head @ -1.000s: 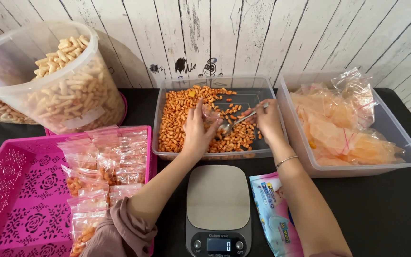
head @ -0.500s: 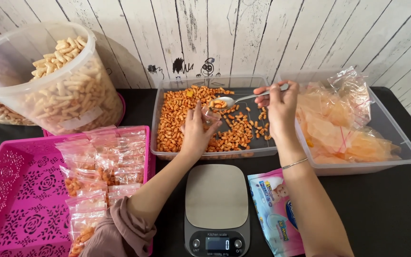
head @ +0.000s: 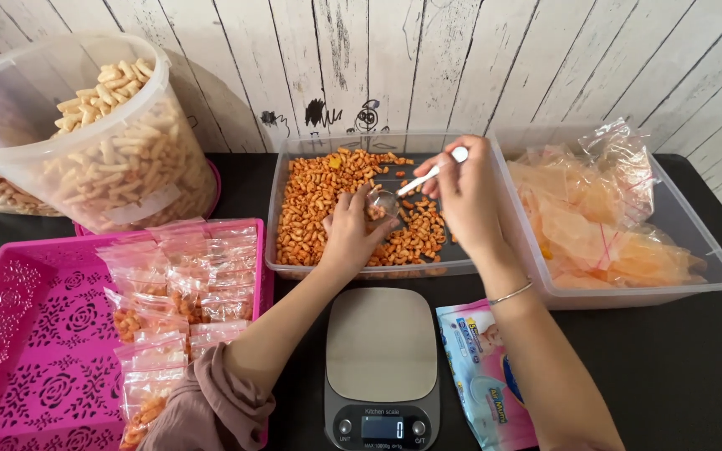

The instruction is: The person is portioning small orange snacks into plastic bags using a spoon, weighing them on a digital scale, and organizing the filled bags into a pink basket.

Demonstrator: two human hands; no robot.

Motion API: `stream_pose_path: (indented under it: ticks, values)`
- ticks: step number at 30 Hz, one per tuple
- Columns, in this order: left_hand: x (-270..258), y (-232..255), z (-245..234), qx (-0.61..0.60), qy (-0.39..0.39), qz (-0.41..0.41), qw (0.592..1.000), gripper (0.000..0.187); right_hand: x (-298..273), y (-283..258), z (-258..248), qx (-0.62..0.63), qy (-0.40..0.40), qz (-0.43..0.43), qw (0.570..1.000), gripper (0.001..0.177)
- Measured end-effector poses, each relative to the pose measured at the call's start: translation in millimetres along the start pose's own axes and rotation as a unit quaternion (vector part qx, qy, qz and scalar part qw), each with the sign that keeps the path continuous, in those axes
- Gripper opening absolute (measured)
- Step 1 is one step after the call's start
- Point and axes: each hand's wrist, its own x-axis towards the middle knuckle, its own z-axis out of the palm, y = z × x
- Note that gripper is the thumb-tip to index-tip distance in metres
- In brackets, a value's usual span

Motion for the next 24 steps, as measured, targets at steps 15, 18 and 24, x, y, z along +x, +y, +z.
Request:
stream_pose_path:
  ticks: [15, 18, 24]
  values:
    - [-6, 23, -8, -0.174, 0.070, -0.044, 0.981, 0.051, -8, 32, -9, -0.033, 0.204, 0.020, 0.978, 0.010]
    - [1, 8, -6, -0.174, 0.073, -0.069, 0.980, 0.050, -19, 75, -16, -0.005, 0.125, 0.167, 0.978, 0.006]
    - [2, 27, -26, -0.290, 0.089, -0.030, 0.952, 0.027, -29, 173, -33, -0.090, 0.027, 0.239, 0.966, 0.016]
